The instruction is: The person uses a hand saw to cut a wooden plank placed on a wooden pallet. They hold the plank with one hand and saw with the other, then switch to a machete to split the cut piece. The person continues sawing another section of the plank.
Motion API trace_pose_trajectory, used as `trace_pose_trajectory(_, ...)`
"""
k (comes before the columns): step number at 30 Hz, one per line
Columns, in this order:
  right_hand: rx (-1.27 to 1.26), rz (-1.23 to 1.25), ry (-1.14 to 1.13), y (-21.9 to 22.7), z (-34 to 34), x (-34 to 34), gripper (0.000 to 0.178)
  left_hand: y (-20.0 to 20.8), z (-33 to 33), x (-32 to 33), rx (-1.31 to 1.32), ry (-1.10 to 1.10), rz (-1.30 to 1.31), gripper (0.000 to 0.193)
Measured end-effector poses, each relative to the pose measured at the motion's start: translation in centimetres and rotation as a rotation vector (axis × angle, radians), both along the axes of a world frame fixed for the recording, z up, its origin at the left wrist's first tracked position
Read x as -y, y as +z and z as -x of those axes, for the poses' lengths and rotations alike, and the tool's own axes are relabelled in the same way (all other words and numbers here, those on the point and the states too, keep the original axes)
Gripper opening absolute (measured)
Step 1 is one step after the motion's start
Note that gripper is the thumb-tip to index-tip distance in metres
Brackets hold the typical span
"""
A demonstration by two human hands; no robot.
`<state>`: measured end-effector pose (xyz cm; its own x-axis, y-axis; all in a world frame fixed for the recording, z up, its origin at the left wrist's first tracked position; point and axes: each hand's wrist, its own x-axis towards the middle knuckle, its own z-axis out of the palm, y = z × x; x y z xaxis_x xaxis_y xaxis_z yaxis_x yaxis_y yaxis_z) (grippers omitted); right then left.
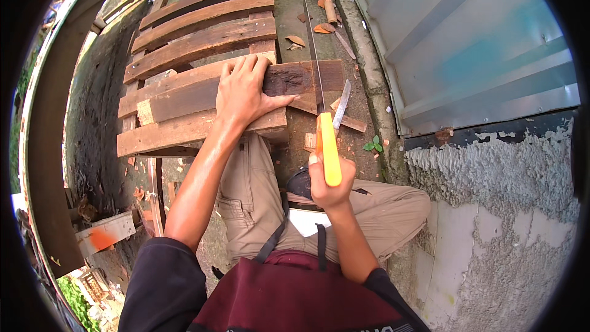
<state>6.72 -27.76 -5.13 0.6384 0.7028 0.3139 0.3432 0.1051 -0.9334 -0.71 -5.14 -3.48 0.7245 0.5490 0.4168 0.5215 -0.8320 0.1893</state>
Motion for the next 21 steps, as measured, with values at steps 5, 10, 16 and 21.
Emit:
trace_pose_trajectory(5, 0.164, 0.008, 0.039, -6.4, 4.2, 9.9, 0.011, 0.1, 0.2, -0.6, -0.02, -0.015, -0.026, 0.074)
trace_pose_trajectory(10, 0.057, 0.037, 0.05, -7.4, 5.3, 14.8, 0.021, 0.4, 0.4, 0.0, 0.0, 0.019, 0.005, 0.073)
trace_pose_trajectory(16, 0.087, -0.055, -0.014, -2.6, 0.8, 1.1, 0.021, 0.0, -0.2, -0.8, 0.023, -0.005, -0.039, 0.073)
trace_pose_trajectory(21, 0.057, 0.042, 0.027, -5.1, 3.4, 7.7, 0.009, -0.1, 0.0, -0.7, 0.037, -0.026, -0.069, 0.075)
